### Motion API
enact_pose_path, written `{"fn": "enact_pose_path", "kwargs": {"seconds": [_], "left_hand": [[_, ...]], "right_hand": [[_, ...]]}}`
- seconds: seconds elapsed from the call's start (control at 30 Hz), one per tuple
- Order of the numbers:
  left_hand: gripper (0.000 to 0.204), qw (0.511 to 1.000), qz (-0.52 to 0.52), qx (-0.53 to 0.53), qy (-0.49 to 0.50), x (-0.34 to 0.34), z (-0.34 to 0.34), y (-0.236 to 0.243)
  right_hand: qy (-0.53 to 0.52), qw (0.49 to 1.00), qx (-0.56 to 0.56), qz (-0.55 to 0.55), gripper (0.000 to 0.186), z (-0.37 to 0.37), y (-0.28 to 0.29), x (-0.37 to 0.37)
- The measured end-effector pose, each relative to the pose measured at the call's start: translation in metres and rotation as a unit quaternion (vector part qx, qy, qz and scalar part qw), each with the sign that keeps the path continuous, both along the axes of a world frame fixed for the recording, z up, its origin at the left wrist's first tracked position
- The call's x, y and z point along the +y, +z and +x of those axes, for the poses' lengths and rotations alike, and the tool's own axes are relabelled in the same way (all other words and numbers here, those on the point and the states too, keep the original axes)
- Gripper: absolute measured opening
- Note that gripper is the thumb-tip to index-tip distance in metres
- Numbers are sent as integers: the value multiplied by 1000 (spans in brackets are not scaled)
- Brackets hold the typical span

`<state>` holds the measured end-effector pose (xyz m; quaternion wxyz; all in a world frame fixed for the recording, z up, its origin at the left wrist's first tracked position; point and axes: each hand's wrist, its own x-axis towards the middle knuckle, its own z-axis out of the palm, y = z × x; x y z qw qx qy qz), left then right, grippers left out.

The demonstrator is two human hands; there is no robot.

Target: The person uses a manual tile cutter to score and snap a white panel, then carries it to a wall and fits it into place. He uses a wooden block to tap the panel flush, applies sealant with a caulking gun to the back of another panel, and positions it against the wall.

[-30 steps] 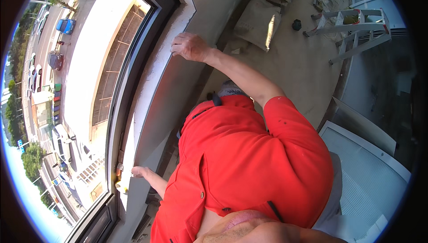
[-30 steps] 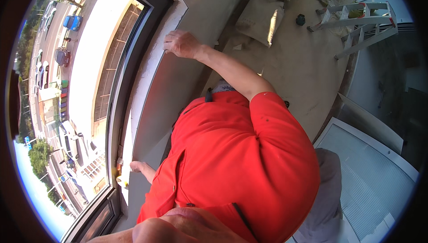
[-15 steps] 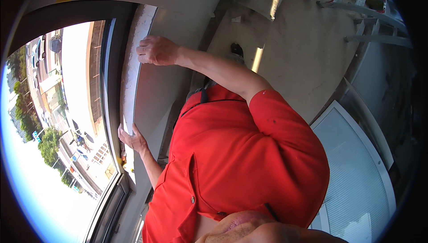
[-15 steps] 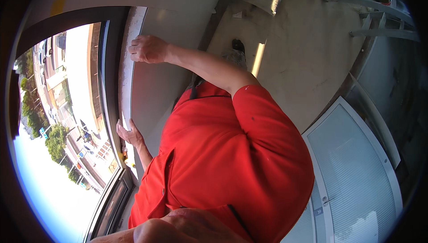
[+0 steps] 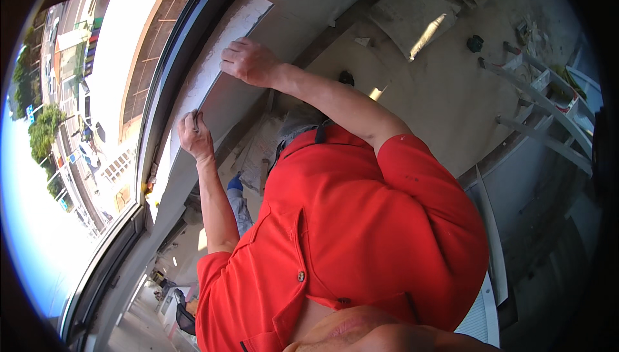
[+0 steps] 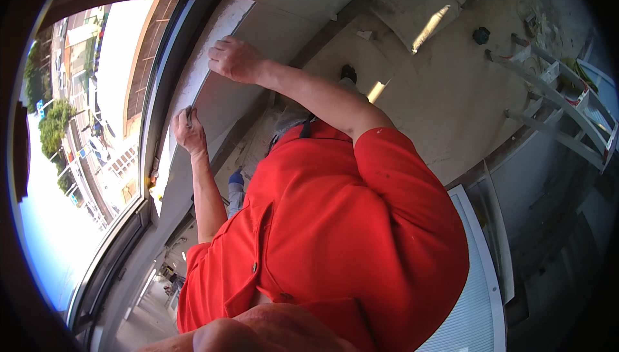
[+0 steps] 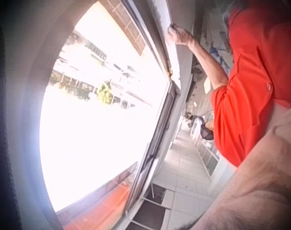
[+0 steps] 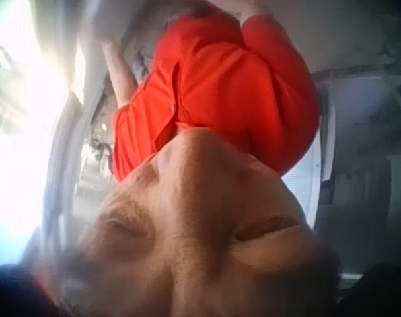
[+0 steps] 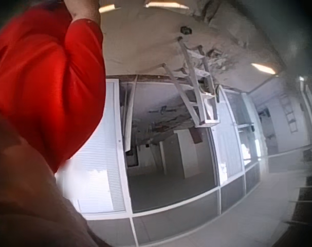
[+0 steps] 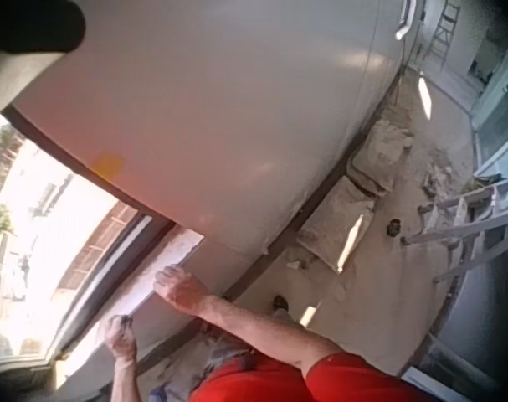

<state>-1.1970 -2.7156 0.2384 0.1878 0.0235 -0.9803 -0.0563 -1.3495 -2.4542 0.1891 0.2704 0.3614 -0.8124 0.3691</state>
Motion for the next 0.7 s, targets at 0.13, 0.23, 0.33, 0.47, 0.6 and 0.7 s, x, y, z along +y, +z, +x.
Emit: {"fn": "enact_pose_path", "kwargs": {"seconds": [0.13, 0.23, 0.33, 0.47, 0.6, 0.7], "left_hand": [[7, 999, 25, 37, 19, 4, -4, 7], [12, 996, 10, 84, 12, -6, -2, 5], [14, 992, 15, 121, 31, -12, 14, -7], [15, 985, 49, 155, 50, -10, 28, -21], [18, 985, 78, 148, 50, -10, 31, -29], [17, 983, 75, 157, 52, -6, 35, -32]], "right_hand": [[19, 998, -7, 62, 12, -17, 8, 25], [-3, 995, 12, 97, 27, -26, 28, 43], [18, 991, 19, 132, 24, -23, 33, 40], [36, 984, 48, 168, 19, -23, 30, 38], [41, 974, 67, 212, 17, -27, 30, 38], [45, 965, 57, 250, 17, -24, 39, 43]]}}
